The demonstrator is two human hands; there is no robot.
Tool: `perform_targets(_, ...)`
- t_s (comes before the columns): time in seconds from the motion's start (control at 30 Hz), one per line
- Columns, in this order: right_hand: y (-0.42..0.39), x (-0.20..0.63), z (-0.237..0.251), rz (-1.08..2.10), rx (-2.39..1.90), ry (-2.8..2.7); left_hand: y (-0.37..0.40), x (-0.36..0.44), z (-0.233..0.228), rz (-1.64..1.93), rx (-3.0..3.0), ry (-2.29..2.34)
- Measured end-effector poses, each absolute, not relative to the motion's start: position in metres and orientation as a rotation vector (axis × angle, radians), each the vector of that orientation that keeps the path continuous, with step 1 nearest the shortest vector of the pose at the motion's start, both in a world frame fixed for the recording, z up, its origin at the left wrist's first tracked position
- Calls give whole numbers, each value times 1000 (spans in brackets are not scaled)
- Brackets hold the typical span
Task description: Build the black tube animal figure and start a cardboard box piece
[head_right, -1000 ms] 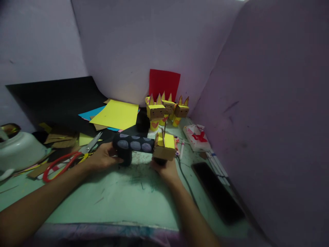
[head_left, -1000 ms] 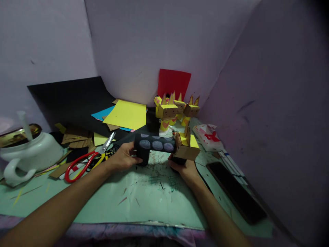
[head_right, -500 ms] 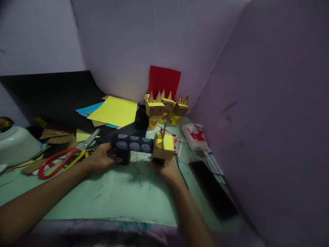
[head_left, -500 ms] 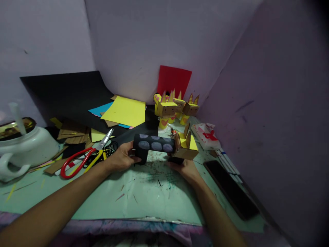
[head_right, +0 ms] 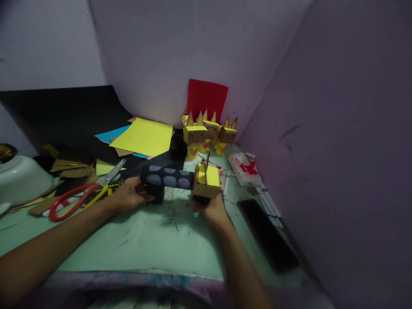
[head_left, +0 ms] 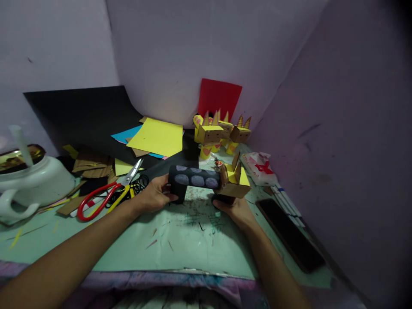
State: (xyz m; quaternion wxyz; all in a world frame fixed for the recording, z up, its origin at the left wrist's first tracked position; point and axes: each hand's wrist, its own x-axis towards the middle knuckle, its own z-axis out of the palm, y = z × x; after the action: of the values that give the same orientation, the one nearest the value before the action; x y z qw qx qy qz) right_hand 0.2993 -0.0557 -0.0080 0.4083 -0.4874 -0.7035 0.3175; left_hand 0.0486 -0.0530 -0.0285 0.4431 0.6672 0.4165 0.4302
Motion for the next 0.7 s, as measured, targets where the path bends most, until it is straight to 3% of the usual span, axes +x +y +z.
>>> perform_targets(0.7,-54,304,-24,891,-1313,-1693,-54,49,-27,1074,1662,1039)
